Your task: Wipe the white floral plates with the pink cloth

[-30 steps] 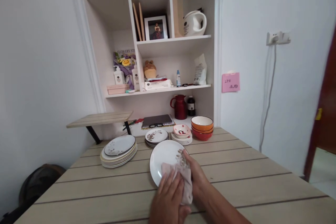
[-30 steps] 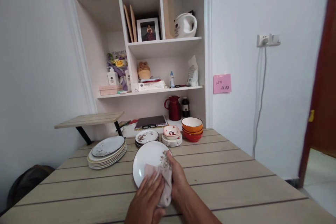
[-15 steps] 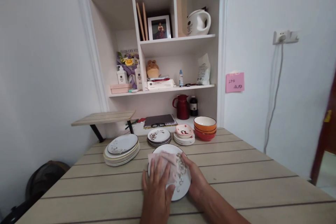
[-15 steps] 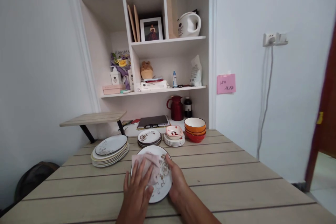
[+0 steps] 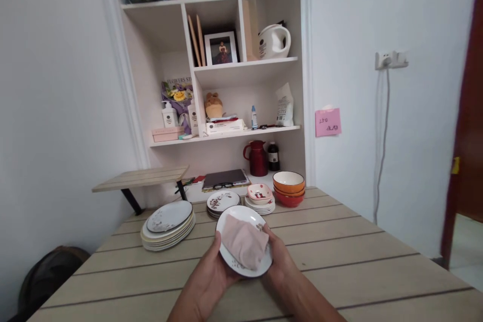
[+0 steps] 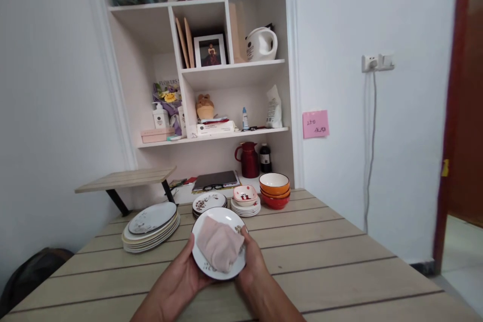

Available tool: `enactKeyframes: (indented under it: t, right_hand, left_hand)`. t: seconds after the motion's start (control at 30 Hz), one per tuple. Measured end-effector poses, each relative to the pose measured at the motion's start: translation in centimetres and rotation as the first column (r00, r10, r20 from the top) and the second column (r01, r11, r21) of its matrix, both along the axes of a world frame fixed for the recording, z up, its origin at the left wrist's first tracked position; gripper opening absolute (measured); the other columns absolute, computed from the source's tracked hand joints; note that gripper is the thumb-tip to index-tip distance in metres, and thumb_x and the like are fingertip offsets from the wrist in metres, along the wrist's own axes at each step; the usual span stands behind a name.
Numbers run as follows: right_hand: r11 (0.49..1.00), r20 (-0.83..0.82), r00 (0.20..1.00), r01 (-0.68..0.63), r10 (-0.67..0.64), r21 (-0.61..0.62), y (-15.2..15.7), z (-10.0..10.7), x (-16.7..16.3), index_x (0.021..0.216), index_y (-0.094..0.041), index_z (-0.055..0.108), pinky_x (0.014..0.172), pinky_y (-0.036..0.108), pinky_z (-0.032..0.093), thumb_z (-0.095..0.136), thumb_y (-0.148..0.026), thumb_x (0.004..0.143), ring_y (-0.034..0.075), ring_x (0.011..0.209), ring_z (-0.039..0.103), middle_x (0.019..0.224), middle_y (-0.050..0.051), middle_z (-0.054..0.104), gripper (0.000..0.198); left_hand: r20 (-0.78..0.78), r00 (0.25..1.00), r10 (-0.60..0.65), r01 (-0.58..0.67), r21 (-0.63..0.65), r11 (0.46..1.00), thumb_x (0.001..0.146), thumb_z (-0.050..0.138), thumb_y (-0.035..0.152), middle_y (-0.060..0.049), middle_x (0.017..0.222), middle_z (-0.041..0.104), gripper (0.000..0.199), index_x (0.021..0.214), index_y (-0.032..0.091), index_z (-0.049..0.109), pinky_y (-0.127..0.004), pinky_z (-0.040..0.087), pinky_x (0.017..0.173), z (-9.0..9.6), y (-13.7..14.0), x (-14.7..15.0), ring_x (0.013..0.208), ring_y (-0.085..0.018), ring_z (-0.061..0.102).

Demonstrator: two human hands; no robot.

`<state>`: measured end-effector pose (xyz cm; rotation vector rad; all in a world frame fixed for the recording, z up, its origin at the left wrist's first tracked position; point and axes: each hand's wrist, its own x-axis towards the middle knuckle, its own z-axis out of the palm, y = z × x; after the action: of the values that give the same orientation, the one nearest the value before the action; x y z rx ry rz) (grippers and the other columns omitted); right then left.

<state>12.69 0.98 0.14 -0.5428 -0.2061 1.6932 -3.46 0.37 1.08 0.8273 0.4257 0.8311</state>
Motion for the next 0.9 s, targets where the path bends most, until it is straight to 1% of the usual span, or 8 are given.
enactKeyframes:
  t: [0.17,0.33,0.4,0.47,0.53,0.6,0.77,0.9]
  right_hand:
    - [0.998,0.154,0.988,0.012,-0.004,-0.054,0.2,-0.3,0.1,0.102,-0.011,0.064,0.082,0.04,0.053,0.055,-0.044,0.085,0.027,0.085,0.071,0.082,0.012,0.076,0.038]
    - [0.976,0.47,0.856,0.2,-0.216,0.083,0.8,-0.6,0.3,0.123,-0.02,0.053,0.079,0.038,0.053,0.065,-0.042,0.076,0.026,0.09,0.069,0.092,0.007,0.075,0.053]
    - [0.931,0.658,0.659,0.253,-0.365,0.263,1.2,-0.8,0.8,0.134,-0.022,0.043,0.084,0.04,0.052,0.064,-0.042,0.077,0.026,0.097,0.067,0.1,0.007,0.072,0.064]
    - [0.842,0.773,0.335,0.237,-0.539,0.485,1.2,-0.8,1.5,0.142,-0.022,0.033,0.093,0.044,0.047,0.061,-0.042,0.079,0.027,0.106,0.062,0.114,0.01,0.066,0.072]
    - [0.705,0.715,-0.015,0.16,-0.699,0.691,0.7,-0.3,2.1,0.143,-0.022,0.035,0.101,0.047,0.04,0.059,-0.039,0.08,0.028,0.12,0.052,0.132,0.013,0.053,0.069]
    - [0.592,0.588,-0.257,0.073,-0.767,0.803,-0.3,0.5,2.4,0.137,-0.024,0.045,0.104,0.048,0.036,0.056,-0.038,0.083,0.03,0.125,0.045,0.134,0.013,0.048,0.056]
    - [0.651,0.566,-0.324,-0.395,-0.759,0.648,-2.4,1.3,1.3,0.121,-0.032,0.062,0.077,0.031,0.049,0.053,-0.023,0.085,0.019,0.088,0.06,0.104,0.006,0.061,0.038]
    - [0.691,0.498,-0.479,-0.528,-0.723,0.495,-2.6,0.6,0.0,0.12,-0.039,0.062,0.079,0.033,0.045,0.058,-0.011,0.076,0.021,0.09,0.058,0.105,0.005,0.061,0.052]
  left_hand:
    - [0.186,0.982,-0.007,0.041,-0.18,0.983,0.089,0.053,0.042,-0.015,0.121,0.066,0.047,0.125,0.013,0.06,-0.051,0.035,0.106,-2.2,1.3,1.0,0.124,-0.032,0.052]
    - [0.34,0.94,0.021,0.018,-0.111,0.994,0.092,0.049,0.03,-0.015,0.114,0.07,0.035,0.117,0.013,0.067,-0.045,0.03,0.111,-4.8,2.6,1.5,0.122,-0.029,0.055]
    - [0.381,0.924,0.007,0.026,-0.08,0.996,0.093,0.047,0.031,-0.015,0.113,0.07,0.036,0.117,0.013,0.068,-0.045,0.029,0.111,-4.9,2.8,1.5,0.121,-0.029,0.056]
    - [0.408,0.913,0.009,0.019,-0.065,0.998,0.093,0.046,0.032,-0.015,0.113,0.07,0.037,0.117,0.014,0.068,-0.044,0.028,0.112,-4.9,2.8,1.4,0.121,-0.028,0.056]
    - [0.416,0.909,0.032,-0.002,-0.073,0.997,0.093,0.047,0.032,-0.015,0.114,0.069,0.037,0.117,0.014,0.068,-0.044,0.028,0.112,-4.9,2.7,1.3,0.121,-0.028,0.056]
    - [0.411,0.909,0.075,-0.036,-0.101,0.994,0.093,0.048,0.032,-0.015,0.114,0.069,0.036,0.116,0.013,0.068,-0.044,0.029,0.111,-5.0,2.6,1.2,0.12,-0.028,0.057]
    - [0.351,0.906,0.236,-0.17,-0.208,0.963,0.09,0.054,0.034,-0.015,0.104,0.073,0.034,0.109,0.012,0.071,-0.044,0.035,0.106,-5.0,2.3,0.7,0.113,-0.028,0.061]
    - [0.316,0.911,0.265,-0.196,-0.235,0.952,0.089,0.054,0.038,-0.015,0.098,0.074,0.036,0.104,0.01,0.073,-0.043,0.039,0.101,-4.7,2.2,0.5,0.105,-0.029,0.065]
